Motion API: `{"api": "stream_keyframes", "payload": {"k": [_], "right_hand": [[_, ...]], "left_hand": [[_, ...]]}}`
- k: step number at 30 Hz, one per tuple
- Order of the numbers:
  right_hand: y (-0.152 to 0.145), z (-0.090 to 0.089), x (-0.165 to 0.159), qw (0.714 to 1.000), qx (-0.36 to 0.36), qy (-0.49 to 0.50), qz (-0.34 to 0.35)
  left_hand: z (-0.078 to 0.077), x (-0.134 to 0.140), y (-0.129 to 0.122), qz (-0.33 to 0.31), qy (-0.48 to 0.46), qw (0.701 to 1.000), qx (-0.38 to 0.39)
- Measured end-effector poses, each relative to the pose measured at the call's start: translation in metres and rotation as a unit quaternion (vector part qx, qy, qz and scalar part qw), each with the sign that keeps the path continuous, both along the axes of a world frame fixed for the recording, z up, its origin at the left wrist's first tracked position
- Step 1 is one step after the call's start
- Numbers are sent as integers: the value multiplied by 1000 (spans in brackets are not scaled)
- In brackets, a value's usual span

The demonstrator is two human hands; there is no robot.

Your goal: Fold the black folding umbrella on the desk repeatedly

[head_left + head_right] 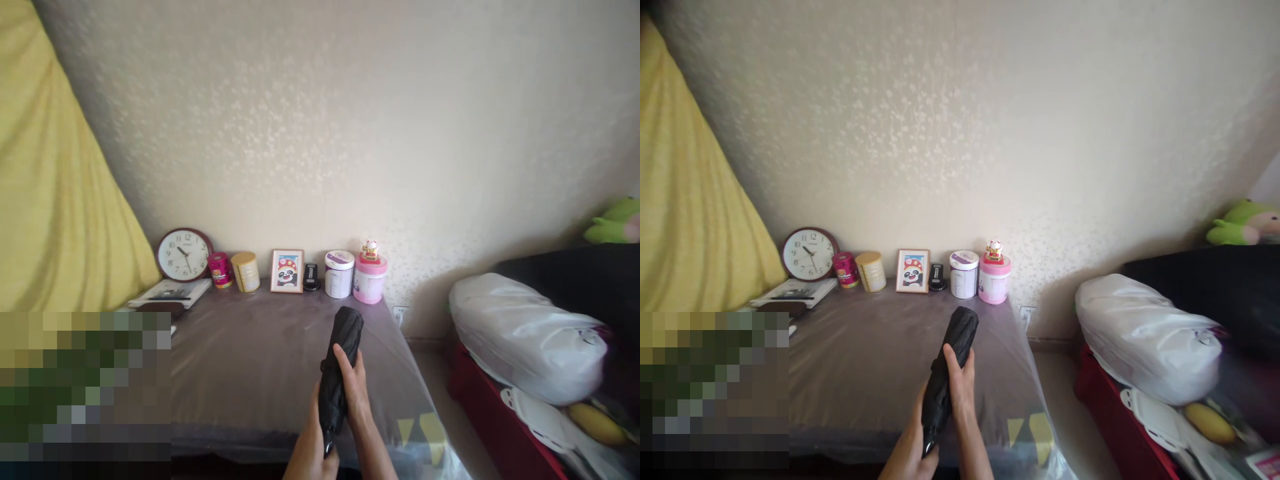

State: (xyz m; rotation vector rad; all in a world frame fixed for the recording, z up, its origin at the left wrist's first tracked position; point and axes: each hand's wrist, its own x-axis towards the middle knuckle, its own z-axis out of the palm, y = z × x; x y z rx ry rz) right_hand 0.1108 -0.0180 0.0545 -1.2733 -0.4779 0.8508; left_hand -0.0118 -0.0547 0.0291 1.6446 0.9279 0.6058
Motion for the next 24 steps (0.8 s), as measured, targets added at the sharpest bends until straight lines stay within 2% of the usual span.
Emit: {"api": "stream_keyframes", "payload": {"k": [3, 4, 6, 8, 10, 12, 14, 16, 19, 21, 24], "right_hand": [[2, -4, 2, 999, -16, -30, -34], [2, -5, 2, 999, -13, -21, -30], [1, -7, 2, 1000, 3, 21, -8], [-1, -7, 2, 996, 22, 80, 26], [-3, -5, 1, 991, 33, 120, 56], [-4, -3, 1, 991, 34, 109, 64], [-4, -2, 2, 997, 24, 56, 41], [-2, -2, 2, 1000, 7, -7, -1], [-1, -6, 2, 998, -2, -52, -45], [0, -10, 2, 998, 5, -36, -46], [-3, -13, 2, 999, 15, 40, -8]], "left_hand": [[-8, 1, -1, 30, 115, 988, 96], [-8, 0, 0, 29, 122, 987, 104], [0, -3, 1, 15, 75, 992, 95], [10, -5, 2, -21, 12, 1000, 10], [17, -6, 3, -73, -24, 990, -120], [18, -6, 3, -96, -31, 977, -186], [10, -4, 2, -71, -12, 985, -154], [-3, -2, 2, -23, 28, 998, -51], [-19, -1, 3, 31, 95, 990, 98], [-21, -2, 4, 35, 112, 986, 116], [-7, -6, 5, -12, 42, 999, 32]]}}
